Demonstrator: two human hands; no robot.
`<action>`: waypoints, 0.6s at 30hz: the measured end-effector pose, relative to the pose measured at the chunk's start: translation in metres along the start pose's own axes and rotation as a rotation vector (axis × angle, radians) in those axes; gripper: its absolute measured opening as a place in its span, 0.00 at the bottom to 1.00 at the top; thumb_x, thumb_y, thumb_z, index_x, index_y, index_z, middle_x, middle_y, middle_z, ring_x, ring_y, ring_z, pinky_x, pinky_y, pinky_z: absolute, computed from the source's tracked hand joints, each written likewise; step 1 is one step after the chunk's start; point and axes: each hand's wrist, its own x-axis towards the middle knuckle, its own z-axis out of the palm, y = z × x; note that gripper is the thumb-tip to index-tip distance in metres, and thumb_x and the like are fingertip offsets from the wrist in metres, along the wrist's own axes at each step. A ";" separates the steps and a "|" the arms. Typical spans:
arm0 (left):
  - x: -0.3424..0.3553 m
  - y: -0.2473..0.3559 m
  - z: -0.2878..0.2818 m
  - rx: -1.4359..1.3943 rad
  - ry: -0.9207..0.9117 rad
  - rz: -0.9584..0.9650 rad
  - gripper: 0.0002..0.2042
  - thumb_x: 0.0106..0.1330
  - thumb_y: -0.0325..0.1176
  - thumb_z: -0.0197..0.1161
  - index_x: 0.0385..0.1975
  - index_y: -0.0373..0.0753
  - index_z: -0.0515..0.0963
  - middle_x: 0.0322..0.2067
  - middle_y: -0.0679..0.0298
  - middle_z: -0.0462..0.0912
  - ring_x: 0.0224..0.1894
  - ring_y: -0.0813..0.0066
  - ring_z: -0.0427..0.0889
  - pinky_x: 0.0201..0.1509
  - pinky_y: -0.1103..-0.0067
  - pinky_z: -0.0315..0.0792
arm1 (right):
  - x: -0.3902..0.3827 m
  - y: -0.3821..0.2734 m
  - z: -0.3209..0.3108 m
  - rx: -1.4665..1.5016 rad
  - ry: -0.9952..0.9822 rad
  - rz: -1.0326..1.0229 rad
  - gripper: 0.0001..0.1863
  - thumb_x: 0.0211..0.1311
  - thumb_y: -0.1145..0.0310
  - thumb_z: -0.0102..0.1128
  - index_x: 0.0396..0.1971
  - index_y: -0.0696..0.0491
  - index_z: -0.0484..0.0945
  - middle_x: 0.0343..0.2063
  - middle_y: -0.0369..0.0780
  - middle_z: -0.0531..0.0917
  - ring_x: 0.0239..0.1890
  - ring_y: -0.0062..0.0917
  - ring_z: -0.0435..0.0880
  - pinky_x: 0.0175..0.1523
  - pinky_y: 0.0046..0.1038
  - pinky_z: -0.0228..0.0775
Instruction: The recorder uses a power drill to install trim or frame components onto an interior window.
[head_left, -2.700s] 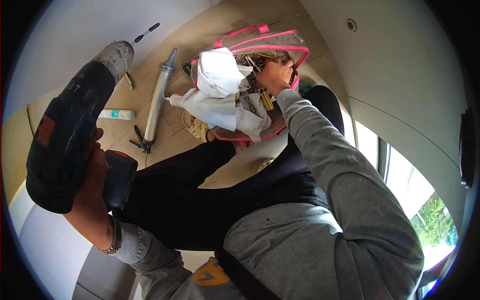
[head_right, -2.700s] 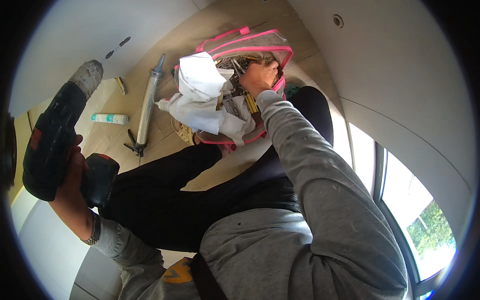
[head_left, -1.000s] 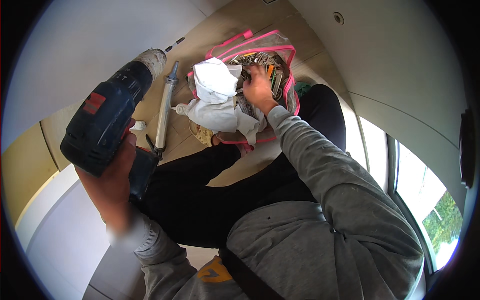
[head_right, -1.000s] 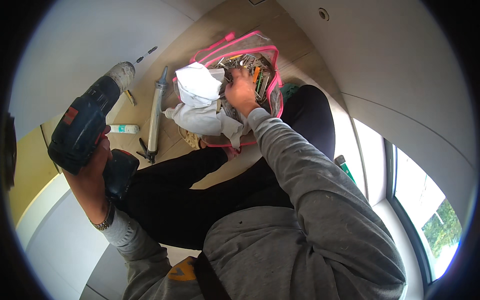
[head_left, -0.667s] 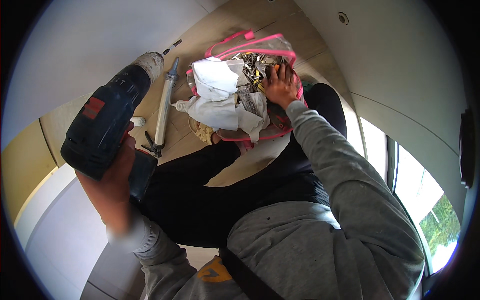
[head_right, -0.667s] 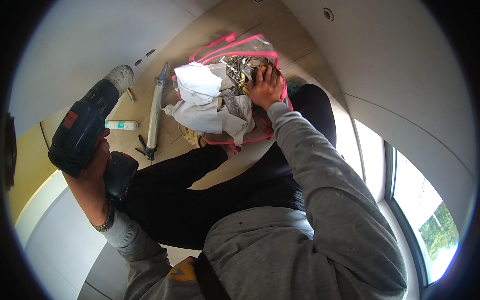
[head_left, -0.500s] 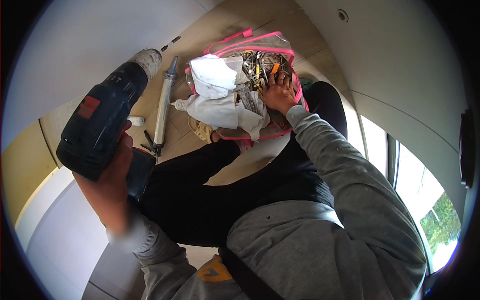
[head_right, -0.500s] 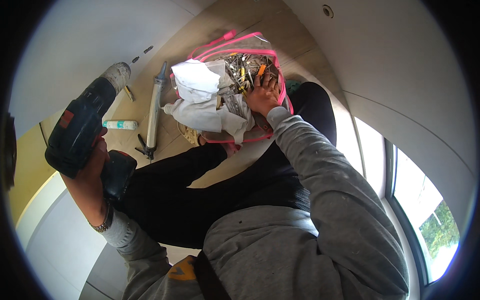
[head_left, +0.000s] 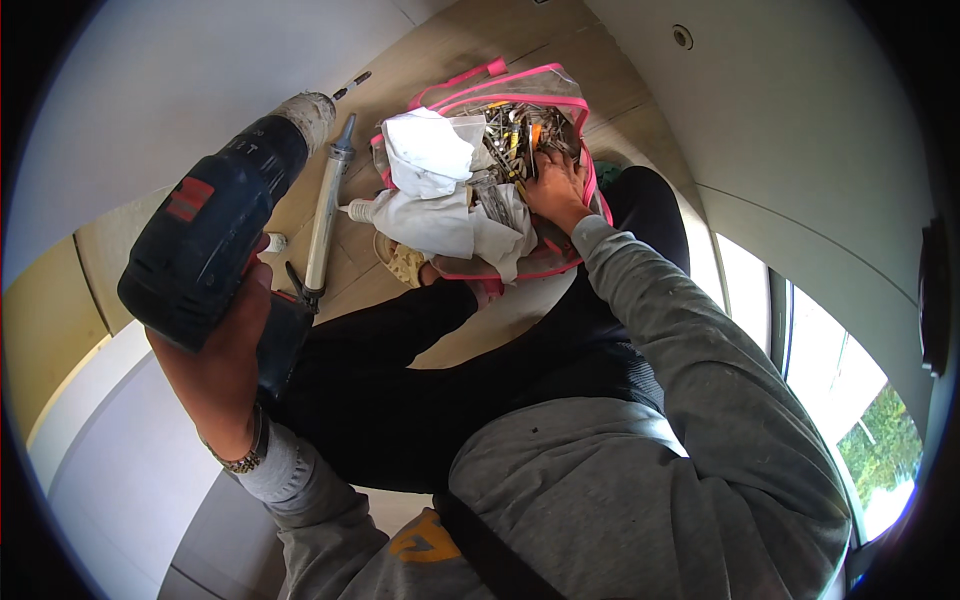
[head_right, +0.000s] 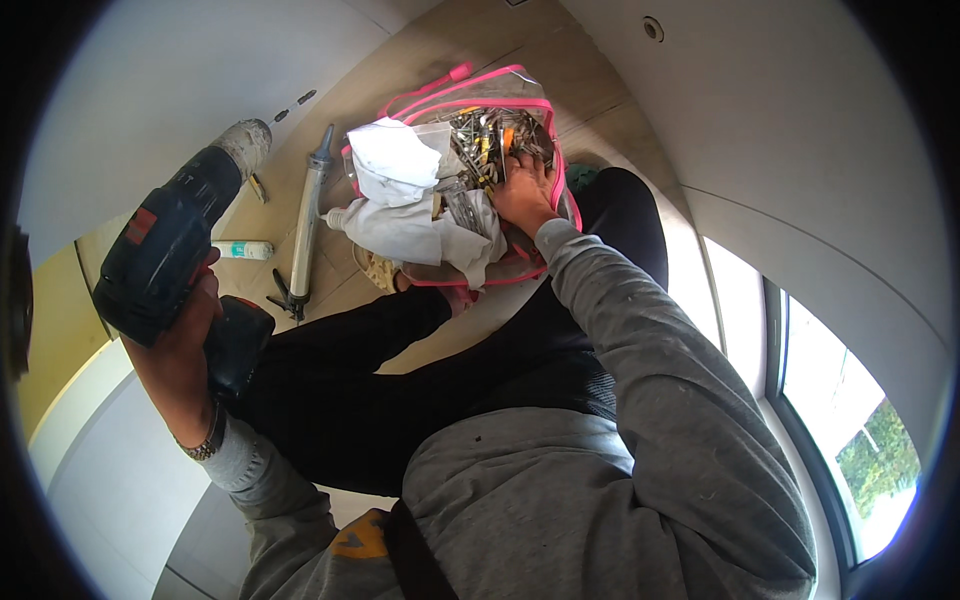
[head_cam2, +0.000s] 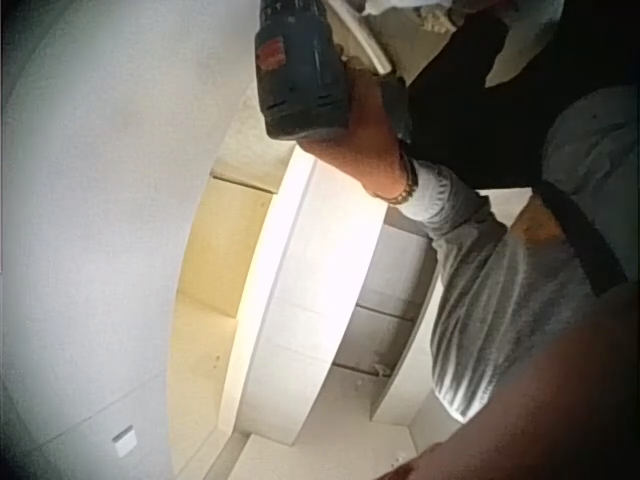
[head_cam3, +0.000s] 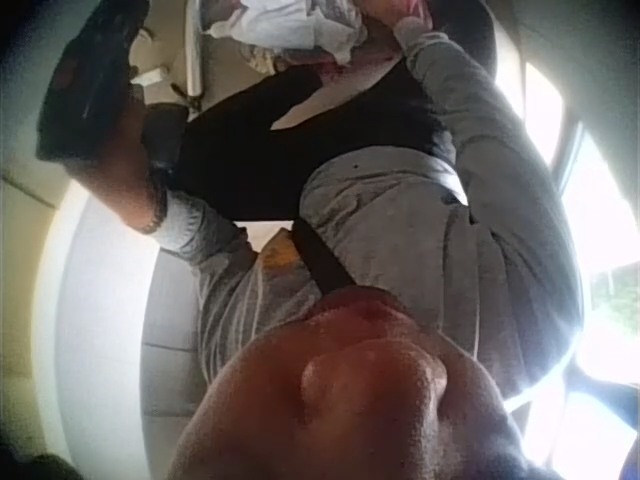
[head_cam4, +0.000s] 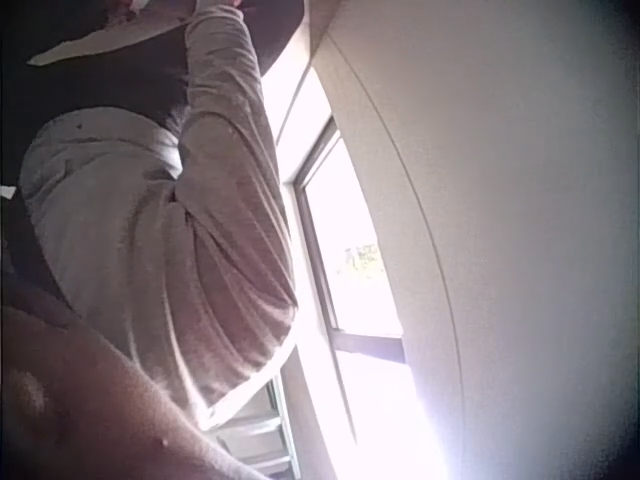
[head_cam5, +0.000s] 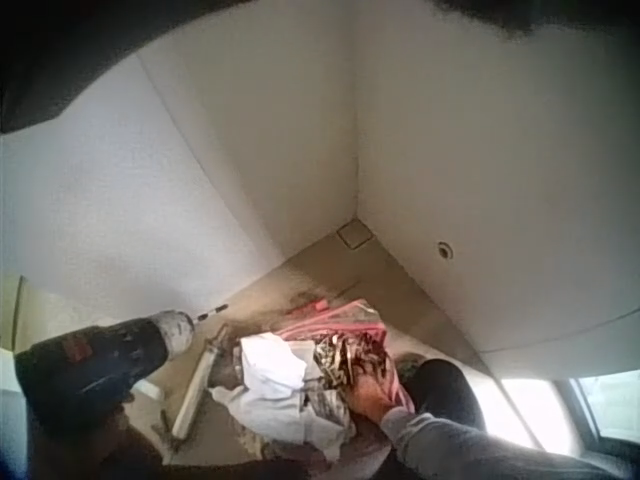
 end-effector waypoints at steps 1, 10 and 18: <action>0.000 -0.001 -0.001 -0.001 -0.001 0.001 0.20 0.58 0.20 0.70 0.52 0.31 0.78 0.41 0.60 0.88 0.44 0.72 0.87 0.52 0.75 0.78 | -0.003 0.001 0.000 -0.003 0.001 0.000 0.33 0.57 0.57 0.59 0.65 0.49 0.70 0.64 0.46 0.70 0.70 0.45 0.62 0.69 0.53 0.51; 0.000 -0.002 0.001 -0.013 -0.041 0.062 0.19 0.58 0.21 0.70 0.51 0.32 0.78 0.40 0.60 0.88 0.42 0.74 0.87 0.50 0.77 0.78 | 0.010 -0.039 0.023 0.522 0.035 0.376 0.43 0.53 0.53 0.66 0.66 0.58 0.62 0.65 0.52 0.66 0.64 0.54 0.69 0.70 0.47 0.59; -0.004 -0.001 0.002 -0.002 -0.062 0.017 0.20 0.58 0.20 0.69 0.52 0.31 0.77 0.41 0.59 0.88 0.43 0.73 0.87 0.50 0.77 0.78 | 0.032 -0.054 -0.007 0.560 -0.168 0.465 0.43 0.50 0.49 0.64 0.63 0.59 0.68 0.64 0.51 0.69 0.67 0.49 0.68 0.69 0.47 0.62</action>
